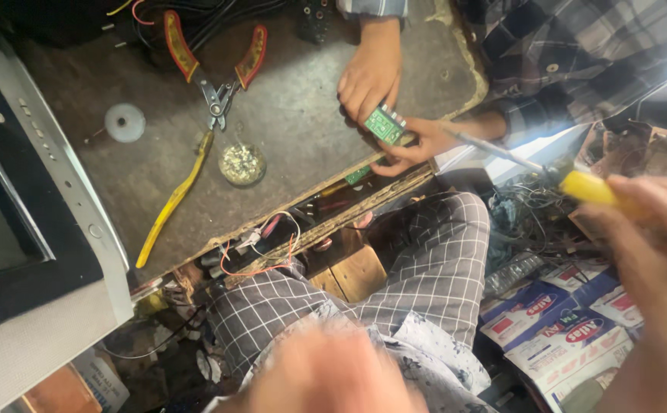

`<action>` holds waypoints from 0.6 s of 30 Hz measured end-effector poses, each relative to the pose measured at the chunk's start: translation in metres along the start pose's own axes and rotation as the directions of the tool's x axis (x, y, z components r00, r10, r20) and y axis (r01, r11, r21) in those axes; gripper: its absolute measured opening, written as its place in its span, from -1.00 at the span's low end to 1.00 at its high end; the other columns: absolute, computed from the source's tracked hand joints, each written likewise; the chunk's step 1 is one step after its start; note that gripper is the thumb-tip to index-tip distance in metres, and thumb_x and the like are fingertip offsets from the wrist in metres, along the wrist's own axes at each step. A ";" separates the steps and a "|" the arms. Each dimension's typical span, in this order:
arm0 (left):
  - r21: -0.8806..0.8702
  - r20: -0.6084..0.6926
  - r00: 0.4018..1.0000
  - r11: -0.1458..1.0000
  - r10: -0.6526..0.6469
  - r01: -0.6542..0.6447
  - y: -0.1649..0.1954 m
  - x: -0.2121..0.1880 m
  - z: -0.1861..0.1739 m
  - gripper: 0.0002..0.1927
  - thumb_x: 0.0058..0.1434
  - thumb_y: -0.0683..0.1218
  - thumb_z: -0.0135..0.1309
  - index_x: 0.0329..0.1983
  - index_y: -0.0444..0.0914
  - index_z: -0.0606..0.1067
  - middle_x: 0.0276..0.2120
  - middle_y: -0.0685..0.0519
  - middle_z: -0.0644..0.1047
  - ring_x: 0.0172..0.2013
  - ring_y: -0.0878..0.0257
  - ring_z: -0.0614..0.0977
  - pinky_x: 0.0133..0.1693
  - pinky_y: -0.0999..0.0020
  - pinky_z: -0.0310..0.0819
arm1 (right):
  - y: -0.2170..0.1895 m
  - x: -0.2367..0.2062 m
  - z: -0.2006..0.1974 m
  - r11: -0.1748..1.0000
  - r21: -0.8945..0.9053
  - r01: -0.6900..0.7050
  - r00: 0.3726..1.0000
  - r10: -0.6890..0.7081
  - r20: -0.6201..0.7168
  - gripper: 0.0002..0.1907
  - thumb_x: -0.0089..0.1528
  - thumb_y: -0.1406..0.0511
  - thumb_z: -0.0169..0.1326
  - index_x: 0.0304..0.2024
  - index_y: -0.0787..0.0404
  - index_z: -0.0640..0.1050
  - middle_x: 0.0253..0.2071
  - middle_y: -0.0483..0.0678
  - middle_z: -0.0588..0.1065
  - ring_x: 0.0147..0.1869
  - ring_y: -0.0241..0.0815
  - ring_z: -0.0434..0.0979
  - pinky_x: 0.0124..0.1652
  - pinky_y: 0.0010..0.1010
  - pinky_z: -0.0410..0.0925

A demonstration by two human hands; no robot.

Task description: The person retrieves a small green circuit board from a shelf and sits at a workbench. They use a soldering iron and solder wire to attach components to the board, then use wire cutters to trim the leads. The person repeats the soldering process on another board.

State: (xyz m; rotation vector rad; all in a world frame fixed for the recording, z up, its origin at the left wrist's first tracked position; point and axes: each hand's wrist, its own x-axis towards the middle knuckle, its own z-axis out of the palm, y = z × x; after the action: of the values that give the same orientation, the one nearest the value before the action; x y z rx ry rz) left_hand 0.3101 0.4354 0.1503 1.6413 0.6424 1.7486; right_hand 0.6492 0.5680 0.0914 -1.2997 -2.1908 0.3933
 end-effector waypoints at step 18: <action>0.249 -0.529 0.798 0.846 -0.288 0.471 -0.173 -0.051 -0.035 -0.89 0.35 -0.22 0.14 -0.16 -0.34 0.45 0.01 -0.16 0.65 -0.03 0.17 0.74 -0.08 0.36 0.68 | -0.116 -0.012 0.041 0.942 -0.015 -0.336 0.938 0.336 0.081 -0.67 0.18 0.37 0.37 0.00 0.27 0.65 -0.35 -0.10 0.57 -0.42 -0.44 0.43 -0.42 -0.63 0.26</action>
State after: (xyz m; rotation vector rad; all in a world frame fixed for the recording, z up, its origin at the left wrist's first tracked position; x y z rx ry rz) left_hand 0.2976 0.5164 -0.0139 1.1643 1.5147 1.7870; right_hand 0.5470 0.5019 0.1143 -1.6923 -2.0310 0.5862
